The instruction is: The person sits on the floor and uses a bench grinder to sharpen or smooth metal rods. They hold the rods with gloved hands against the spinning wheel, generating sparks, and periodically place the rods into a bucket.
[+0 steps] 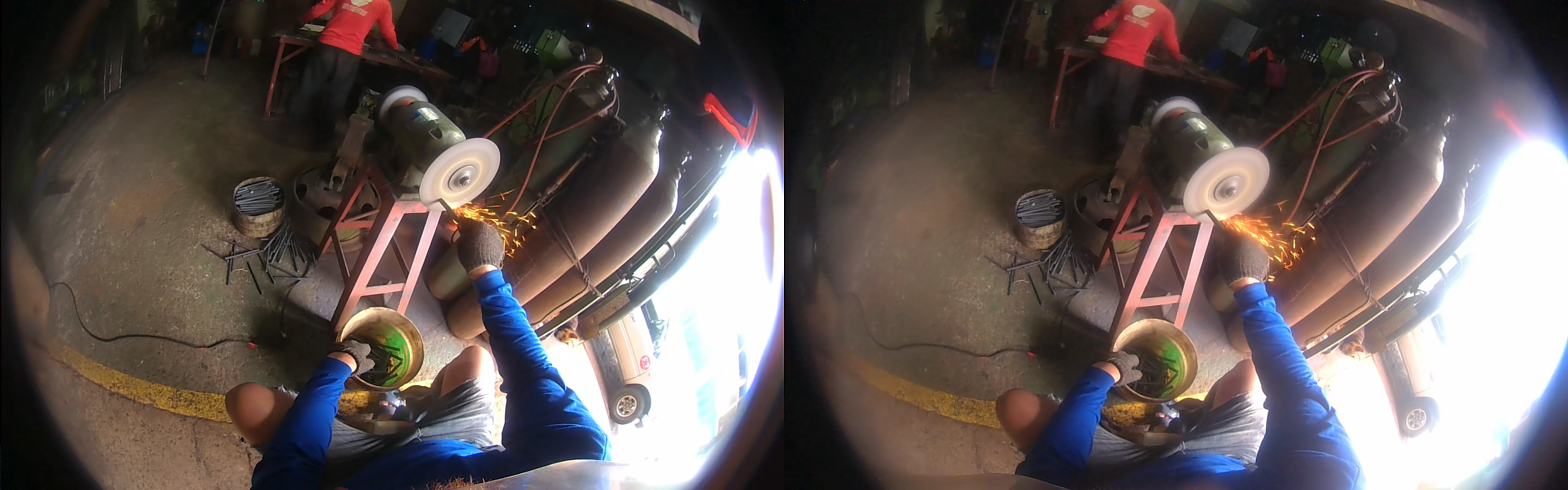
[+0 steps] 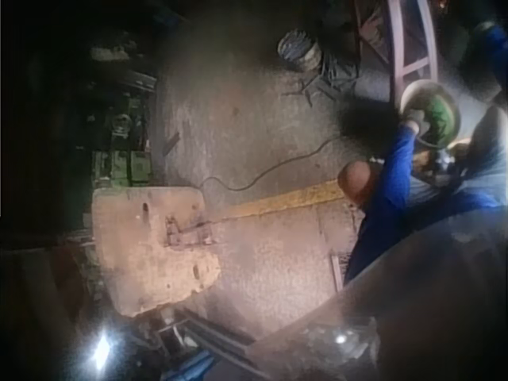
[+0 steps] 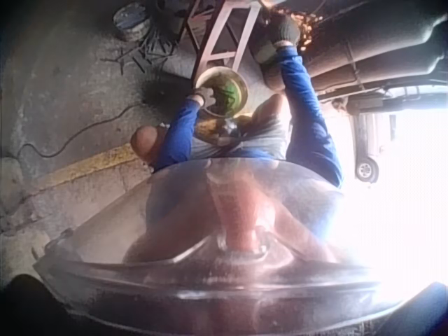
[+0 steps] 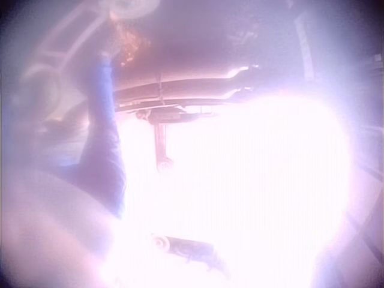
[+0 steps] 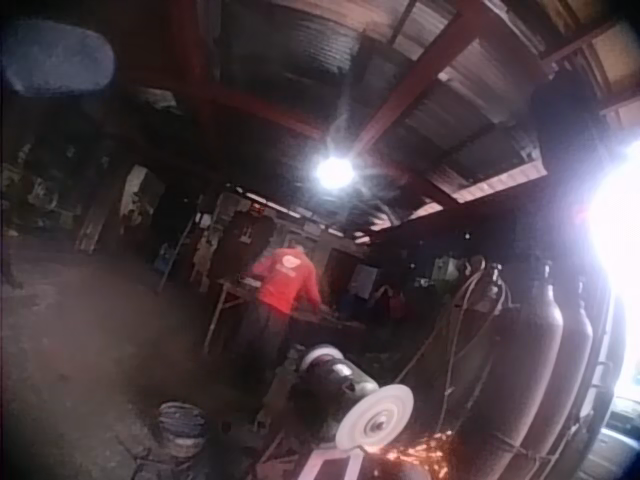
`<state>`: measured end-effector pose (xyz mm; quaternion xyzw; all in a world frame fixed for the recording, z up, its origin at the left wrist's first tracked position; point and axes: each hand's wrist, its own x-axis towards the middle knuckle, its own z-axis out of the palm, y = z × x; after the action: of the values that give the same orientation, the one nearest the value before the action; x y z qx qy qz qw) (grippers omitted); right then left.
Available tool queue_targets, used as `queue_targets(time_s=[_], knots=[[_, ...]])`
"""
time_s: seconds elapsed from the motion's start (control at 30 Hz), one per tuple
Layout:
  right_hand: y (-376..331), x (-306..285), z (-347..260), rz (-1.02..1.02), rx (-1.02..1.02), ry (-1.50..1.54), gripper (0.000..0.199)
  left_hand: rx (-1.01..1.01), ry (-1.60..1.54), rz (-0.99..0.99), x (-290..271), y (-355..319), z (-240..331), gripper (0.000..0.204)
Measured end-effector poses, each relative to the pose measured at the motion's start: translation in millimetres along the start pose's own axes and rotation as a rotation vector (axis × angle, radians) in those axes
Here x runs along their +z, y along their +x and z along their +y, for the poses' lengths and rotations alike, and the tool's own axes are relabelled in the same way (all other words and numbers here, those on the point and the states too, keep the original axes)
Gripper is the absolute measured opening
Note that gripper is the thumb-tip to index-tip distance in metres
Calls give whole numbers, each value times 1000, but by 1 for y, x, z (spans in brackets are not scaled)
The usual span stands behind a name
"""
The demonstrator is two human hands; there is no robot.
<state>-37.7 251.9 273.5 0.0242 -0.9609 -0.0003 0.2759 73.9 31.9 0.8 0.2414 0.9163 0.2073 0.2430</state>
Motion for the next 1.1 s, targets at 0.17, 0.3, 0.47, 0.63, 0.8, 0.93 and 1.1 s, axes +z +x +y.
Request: queue_targets(time_s=[0.17,0.3,0.47,0.63,0.8,0.93,1.1], knots=[[0,3,4,3,-86,-69,27,2,6,8,-2,-3,0,48],[3,2,1,-73,-14,-82,30,18,7,26,-3,-4,1,48],[2,-4,-5,-44,4,-66,27,3,6,-24,-8,-6,3,50],[-3,-17,-24,3,-35,11,25,-24,-10,9,4,-1,-5,49],[0,-9,-9,-6,-18,-62,25,-14,11,-19,-6,-4,4,48],[2,-13,-9,-52,64,-82,24,-26,7,-29,-5,0,6,49],[-2,-16,-3,218,-291,66,23,-18,-30,-39,-5,-6,0,50]])
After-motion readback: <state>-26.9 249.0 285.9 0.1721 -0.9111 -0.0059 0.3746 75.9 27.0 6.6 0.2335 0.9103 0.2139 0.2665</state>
